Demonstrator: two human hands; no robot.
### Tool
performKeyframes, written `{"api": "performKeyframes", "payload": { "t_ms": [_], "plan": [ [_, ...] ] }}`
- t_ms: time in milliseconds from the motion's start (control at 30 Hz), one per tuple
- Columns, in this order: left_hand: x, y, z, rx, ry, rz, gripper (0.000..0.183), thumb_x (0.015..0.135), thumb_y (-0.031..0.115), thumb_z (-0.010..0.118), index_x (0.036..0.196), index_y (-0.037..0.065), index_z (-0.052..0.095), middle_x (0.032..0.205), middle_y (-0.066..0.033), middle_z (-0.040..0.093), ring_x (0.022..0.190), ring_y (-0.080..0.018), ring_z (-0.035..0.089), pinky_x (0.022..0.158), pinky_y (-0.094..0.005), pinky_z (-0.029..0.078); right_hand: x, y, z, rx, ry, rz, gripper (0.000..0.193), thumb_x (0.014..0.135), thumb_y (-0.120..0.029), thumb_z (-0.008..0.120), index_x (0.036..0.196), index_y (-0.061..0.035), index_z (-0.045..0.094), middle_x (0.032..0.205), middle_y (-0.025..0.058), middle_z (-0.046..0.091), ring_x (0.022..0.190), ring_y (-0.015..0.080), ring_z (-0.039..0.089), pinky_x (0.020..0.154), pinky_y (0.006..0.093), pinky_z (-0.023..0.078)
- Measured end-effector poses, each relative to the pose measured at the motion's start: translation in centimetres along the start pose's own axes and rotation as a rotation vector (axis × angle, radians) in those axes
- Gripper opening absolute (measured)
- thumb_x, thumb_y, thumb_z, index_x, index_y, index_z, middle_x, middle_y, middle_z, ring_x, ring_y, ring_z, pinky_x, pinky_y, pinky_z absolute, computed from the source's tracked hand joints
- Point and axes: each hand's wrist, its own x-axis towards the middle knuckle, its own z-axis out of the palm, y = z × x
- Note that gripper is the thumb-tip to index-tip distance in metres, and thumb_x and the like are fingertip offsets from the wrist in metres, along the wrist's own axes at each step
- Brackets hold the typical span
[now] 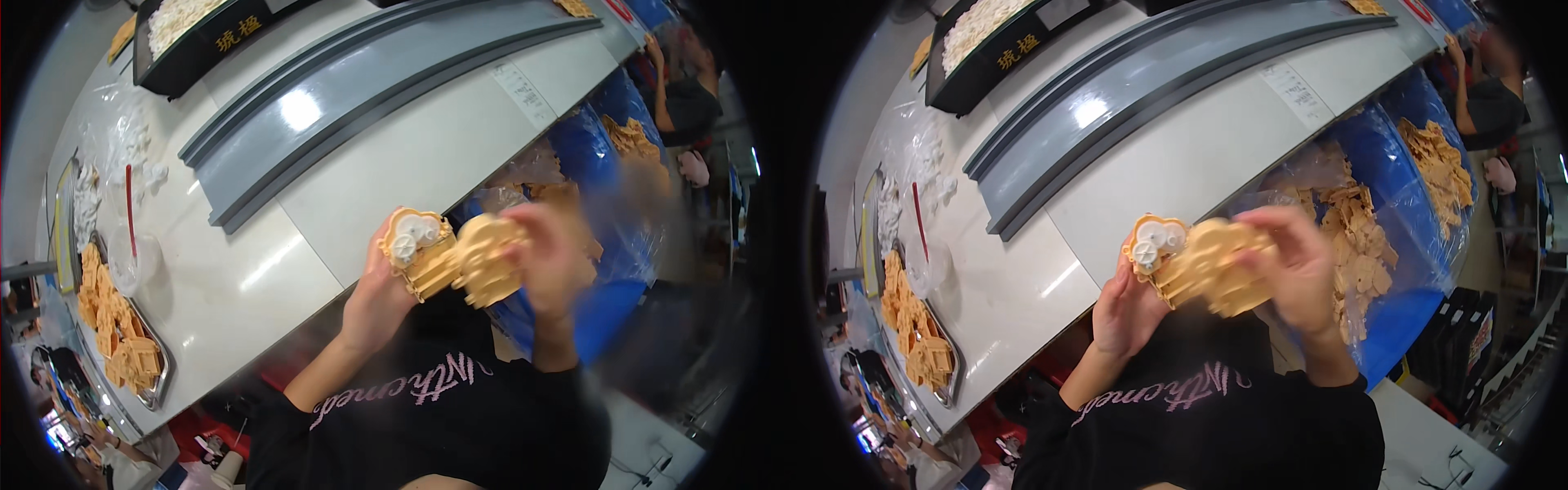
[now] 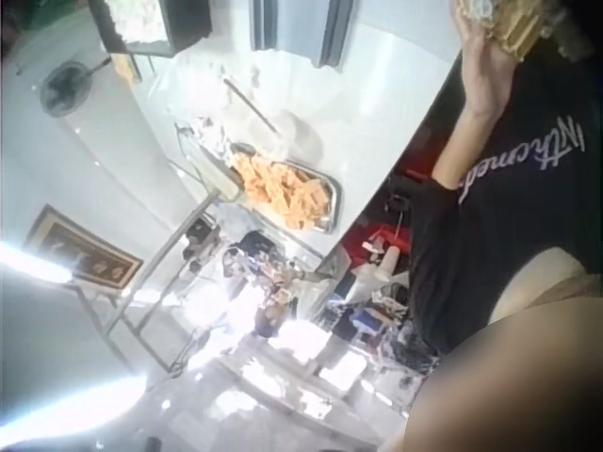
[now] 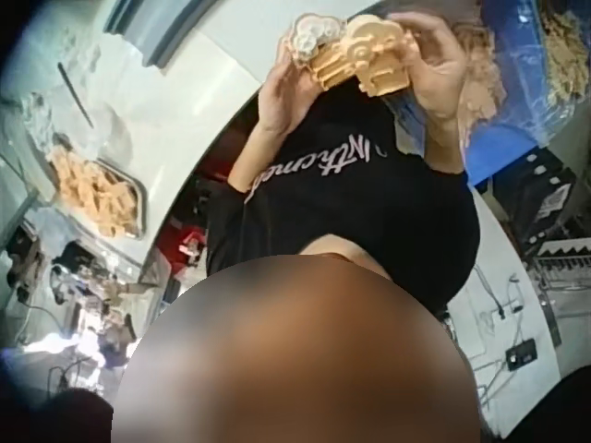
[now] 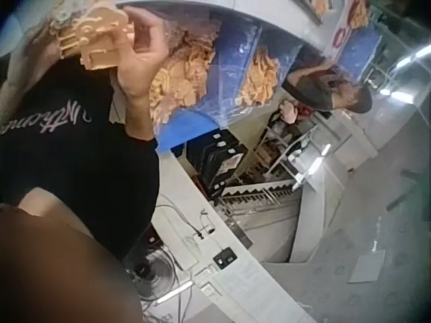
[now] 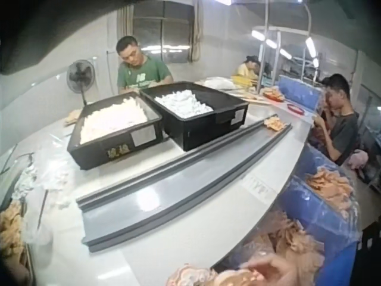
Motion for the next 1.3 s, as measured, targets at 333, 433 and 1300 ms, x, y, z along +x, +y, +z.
{"api": "performKeyframes", "payload": {
  "t_ms": [333, 433, 1300],
  "plan": [
    [-0.5, -0.8, 0.0, -0.037, -0.001, 0.041, 0.067, 0.098, 0.036, 0.046, 0.149, 0.015, 0.009, 0.146, -0.0091, 0.027, 0.134, -0.0252, 0.033, 0.106, -0.0430, 0.037, 1.1, 0.9, 5.2, -0.170, -0.092, 0.032, 0.025, 0.078, 0.007, 0.070, 0.102, 0.0040, 0.062, 0.096, 0.0073, 0.055, 0.088, 0.0149, 0.062, 0.078, 0.0236, 0.051],
    [-0.4, -1.2, 0.1, -0.051, 0.050, 0.064, 0.065, 0.098, 0.030, 0.048, 0.149, 0.014, 0.011, 0.143, -0.0092, 0.030, 0.132, -0.0236, 0.035, 0.106, -0.0410, 0.036, 0.7, 1.3, 5.1, -0.337, -0.069, -0.043, 0.026, 0.077, 0.007, 0.071, 0.101, 0.0035, 0.063, 0.097, 0.0076, 0.055, 0.085, 0.0142, 0.062, 0.074, 0.0227, 0.050],
    [-1.1, -1.3, -0.5, 0.364, 0.045, 0.208, 0.062, 0.098, 0.026, 0.049, 0.145, 0.002, 0.017, 0.137, -0.0127, 0.035, 0.127, -0.0194, 0.035, 0.107, -0.0330, 0.029, -0.3, 1.9, 6.2, 0.059, -0.085, 0.093, 0.028, 0.084, 0.001, 0.062, 0.110, 0.0064, 0.055, 0.100, 0.0085, 0.056, 0.095, 0.0138, 0.056, 0.085, 0.0250, 0.044]
  ]
}}
